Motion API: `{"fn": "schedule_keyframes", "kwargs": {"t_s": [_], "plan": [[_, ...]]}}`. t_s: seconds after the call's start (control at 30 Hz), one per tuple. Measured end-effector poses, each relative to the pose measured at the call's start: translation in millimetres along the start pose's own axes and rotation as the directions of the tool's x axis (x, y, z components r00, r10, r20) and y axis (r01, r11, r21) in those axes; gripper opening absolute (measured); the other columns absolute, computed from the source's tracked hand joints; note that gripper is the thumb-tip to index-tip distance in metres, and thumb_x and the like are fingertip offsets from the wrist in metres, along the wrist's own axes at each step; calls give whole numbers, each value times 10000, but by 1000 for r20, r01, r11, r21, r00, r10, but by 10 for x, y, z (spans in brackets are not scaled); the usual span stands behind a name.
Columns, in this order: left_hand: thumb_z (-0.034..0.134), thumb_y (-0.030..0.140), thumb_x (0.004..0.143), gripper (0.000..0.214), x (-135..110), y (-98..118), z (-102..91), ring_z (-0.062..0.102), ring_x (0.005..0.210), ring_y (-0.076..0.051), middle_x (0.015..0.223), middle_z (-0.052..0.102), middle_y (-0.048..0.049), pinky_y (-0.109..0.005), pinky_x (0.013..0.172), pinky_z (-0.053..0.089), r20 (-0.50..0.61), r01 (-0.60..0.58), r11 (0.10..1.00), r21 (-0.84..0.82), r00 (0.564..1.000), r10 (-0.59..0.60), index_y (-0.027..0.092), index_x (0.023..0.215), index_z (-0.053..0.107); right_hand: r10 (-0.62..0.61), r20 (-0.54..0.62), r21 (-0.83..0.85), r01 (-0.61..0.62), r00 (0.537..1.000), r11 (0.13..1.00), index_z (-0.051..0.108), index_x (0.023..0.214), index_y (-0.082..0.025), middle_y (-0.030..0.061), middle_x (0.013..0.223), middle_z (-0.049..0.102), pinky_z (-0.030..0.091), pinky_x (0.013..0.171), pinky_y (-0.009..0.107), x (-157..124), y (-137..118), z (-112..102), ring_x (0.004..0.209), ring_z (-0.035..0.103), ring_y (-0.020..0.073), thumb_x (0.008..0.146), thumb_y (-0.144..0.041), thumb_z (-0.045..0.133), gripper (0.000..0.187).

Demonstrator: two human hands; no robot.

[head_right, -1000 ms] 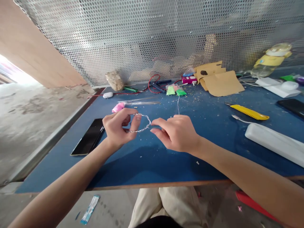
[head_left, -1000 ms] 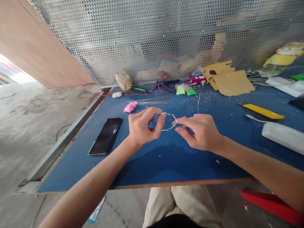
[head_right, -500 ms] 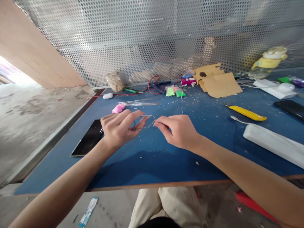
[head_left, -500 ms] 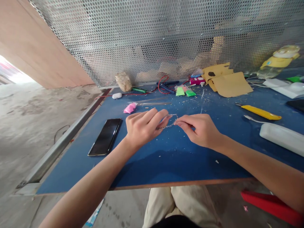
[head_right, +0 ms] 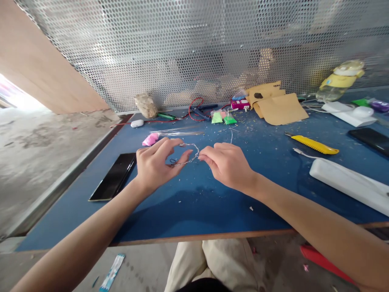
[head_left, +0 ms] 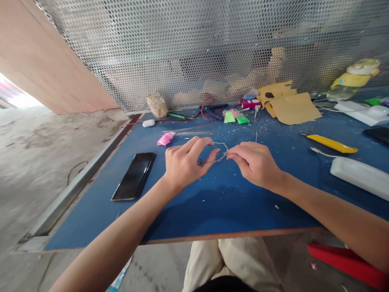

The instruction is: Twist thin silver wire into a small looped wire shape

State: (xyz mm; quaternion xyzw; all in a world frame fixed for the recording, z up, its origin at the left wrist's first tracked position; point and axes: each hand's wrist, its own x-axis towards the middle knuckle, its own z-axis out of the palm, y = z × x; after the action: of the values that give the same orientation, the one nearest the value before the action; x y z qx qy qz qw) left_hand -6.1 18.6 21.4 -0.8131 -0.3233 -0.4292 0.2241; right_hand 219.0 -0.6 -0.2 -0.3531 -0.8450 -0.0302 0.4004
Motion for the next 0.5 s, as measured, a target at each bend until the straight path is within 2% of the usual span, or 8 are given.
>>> {"fn": "schedule_keyframes", "kwargs": {"t_s": [0.1,0.2,0.33,0.5], "plan": [[720,351,881,196,-27,23,34,615,565,-76,746,712,23,-215,500,392,2,46,997,-61,999,-46,200,995,672,-14,-2,20,14,1000,1000,667,916,-185,45,787,706,433,706,305,3,13,2,700,576,158,1037,-278,482,240],[734,322,872,188,-56,21,53,588,532,-60,776,728,41,-221,490,378,-3,23,999,-45,1000,-23,211,1004,659,29,34,43,-30,999,999,664,913,-177,49,782,693,422,705,302,7,6,9,710,575,162,1044,-291,459,268],[722,320,887,170,-70,-8,34,576,491,-68,696,695,53,-252,476,343,-7,-102,994,29,995,103,223,999,638,138,94,29,-141,986,990,654,878,-183,40,744,662,398,693,292,19,-31,9,717,578,163,1051,-310,426,313],[709,331,898,162,-55,-18,-19,534,443,-83,582,611,64,-279,446,305,-13,-239,962,132,970,242,237,1002,627,167,101,-6,-167,981,986,661,882,-182,46,739,662,394,682,290,29,-61,5,716,589,166,1044,-331,429,320]]}}
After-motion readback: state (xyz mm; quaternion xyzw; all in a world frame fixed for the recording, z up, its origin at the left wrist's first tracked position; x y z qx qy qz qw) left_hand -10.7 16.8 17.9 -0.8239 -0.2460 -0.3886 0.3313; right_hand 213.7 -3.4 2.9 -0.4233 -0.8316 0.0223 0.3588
